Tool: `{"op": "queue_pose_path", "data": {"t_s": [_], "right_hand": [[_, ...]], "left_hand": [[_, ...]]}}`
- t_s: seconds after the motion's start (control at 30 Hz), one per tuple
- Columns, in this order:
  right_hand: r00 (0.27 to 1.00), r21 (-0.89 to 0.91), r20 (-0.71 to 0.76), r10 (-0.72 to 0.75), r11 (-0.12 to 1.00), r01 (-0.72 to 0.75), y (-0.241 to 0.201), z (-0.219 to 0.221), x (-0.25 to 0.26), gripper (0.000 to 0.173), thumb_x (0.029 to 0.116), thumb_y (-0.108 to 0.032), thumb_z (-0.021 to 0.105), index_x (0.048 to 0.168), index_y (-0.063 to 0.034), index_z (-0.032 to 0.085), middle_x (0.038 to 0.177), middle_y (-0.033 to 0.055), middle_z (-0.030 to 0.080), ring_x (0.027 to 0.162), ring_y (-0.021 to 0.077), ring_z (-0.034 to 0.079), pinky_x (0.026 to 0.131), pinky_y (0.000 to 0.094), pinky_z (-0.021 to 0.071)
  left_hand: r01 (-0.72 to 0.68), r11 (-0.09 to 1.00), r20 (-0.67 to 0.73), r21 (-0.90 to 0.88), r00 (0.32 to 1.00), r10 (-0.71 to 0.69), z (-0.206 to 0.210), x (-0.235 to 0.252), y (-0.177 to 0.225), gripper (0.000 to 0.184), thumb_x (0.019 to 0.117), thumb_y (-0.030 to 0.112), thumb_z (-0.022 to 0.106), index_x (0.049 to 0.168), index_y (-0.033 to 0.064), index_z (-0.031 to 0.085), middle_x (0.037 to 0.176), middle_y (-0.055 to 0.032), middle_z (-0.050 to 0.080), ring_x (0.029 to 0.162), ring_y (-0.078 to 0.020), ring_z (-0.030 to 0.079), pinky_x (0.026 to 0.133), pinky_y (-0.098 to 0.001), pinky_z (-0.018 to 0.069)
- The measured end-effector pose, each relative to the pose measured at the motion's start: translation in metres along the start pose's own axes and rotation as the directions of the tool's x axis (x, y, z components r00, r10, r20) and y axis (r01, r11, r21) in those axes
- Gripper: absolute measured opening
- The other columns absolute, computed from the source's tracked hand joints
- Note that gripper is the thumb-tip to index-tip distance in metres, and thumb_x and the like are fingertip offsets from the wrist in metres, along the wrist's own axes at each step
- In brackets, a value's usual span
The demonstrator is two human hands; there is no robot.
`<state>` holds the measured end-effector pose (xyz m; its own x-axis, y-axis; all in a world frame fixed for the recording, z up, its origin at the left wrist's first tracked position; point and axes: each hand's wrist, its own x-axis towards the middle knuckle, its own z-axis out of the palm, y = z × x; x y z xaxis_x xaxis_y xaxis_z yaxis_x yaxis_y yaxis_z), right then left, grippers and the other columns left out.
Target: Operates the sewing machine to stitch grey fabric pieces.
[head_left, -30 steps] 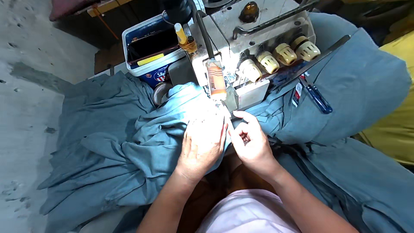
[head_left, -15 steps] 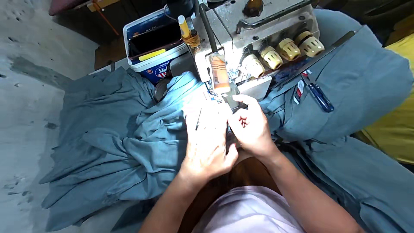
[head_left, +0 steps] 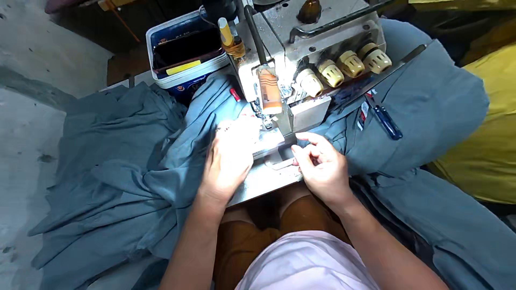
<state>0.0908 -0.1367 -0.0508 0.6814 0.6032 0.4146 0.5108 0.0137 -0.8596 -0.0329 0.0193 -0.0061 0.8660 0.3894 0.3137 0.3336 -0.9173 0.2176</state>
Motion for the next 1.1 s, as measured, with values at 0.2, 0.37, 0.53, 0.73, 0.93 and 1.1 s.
{"op": "queue_pose_path", "data": {"t_s": [0.2,0.37,0.53,0.73,0.93,1.1], "right_hand": [[0.996,-0.418,-0.074,-0.055,0.908,0.019,0.042,-0.071,0.014,0.029,0.1032,-0.015,0.056,0.116,0.0078,0.069,0.091,0.0209,0.07,0.076,0.0241,0.067,0.071,0.0391,0.0568],[0.974,-0.656,-0.097,0.205,0.723,-0.217,0.067,-0.118,0.048,0.044,0.1067,-0.022,0.049,0.139,0.008,0.056,0.134,0.0377,0.057,0.122,0.0583,0.056,0.098,0.0742,0.041],[0.963,-0.737,-0.062,0.262,0.639,-0.221,0.077,-0.108,0.056,0.043,0.1092,-0.015,0.045,0.147,0.0038,0.05,0.124,0.0398,0.062,0.109,0.0639,0.06,0.087,0.079,0.0423],[0.973,-0.729,-0.062,0.223,0.656,-0.196,0.083,-0.125,0.06,0.042,0.1066,-0.003,0.041,0.147,0.004,0.051,0.126,0.0395,0.06,0.112,0.0629,0.058,0.09,0.0767,0.0438],[0.962,-0.442,-0.224,0.157,0.864,-0.244,0.053,-0.144,0.035,0.044,0.1084,-0.013,0.04,0.147,0.0073,0.045,0.12,0.037,0.06,0.095,0.0464,0.065,0.085,0.0609,0.0517],[0.971,-0.485,0.086,-0.222,0.842,0.236,0.008,-0.072,0.016,0.042,0.0978,-0.02,0.061,0.131,0.0055,0.065,0.09,0.0242,0.068,0.068,0.0369,0.065,0.056,0.0523,0.0523]], "left_hand": [[0.083,0.996,-0.096,-0.021,0.992,-0.085,-0.006,-0.021,0.01,0.037,0.0967,0.006,0.049,0.128,0.0019,0.068,0.132,-0.0145,0.068,0.123,-0.0326,0.062,0.104,-0.0513,0.042],[0.212,0.977,-0.068,0.019,0.975,-0.21,-0.029,-0.051,0.023,0.045,0.1028,0.039,0.05,0.129,0.0091,0.071,0.131,-0.0101,0.07,0.116,-0.0303,0.067,0.092,-0.0475,0.055],[0.18,0.983,-0.086,-0.039,0.979,-0.183,-0.052,0.015,-0.015,0.032,0.1049,0.005,0.048,0.131,-0.0064,0.062,0.146,-0.0245,0.054,0.134,-0.0397,0.054,0.11,-0.0535,0.0431],[0.185,0.974,0.138,-0.128,0.976,-0.167,0.004,0.078,-0.079,0.051,0.1035,0.032,0.059,0.145,0.0019,0.054,0.138,-0.0246,0.058,0.127,-0.0391,0.058,0.107,-0.057,0.0457],[0.248,0.959,0.156,-0.139,0.961,-0.227,-0.065,0.019,-0.066,0.025,0.1035,0.019,0.06,0.092,-0.0017,0.069,0.071,-0.0153,0.062,0.058,-0.0248,0.059,0.057,-0.0447,0.0508],[0.478,0.852,0.252,-0.214,0.869,-0.425,-0.112,-0.006,-0.018,0.013,0.0974,0.001,0.066,0.102,-0.0108,0.067,0.07,-0.0084,0.055,0.057,-0.0052,0.041,0.056,-0.0214,0.04]]}}
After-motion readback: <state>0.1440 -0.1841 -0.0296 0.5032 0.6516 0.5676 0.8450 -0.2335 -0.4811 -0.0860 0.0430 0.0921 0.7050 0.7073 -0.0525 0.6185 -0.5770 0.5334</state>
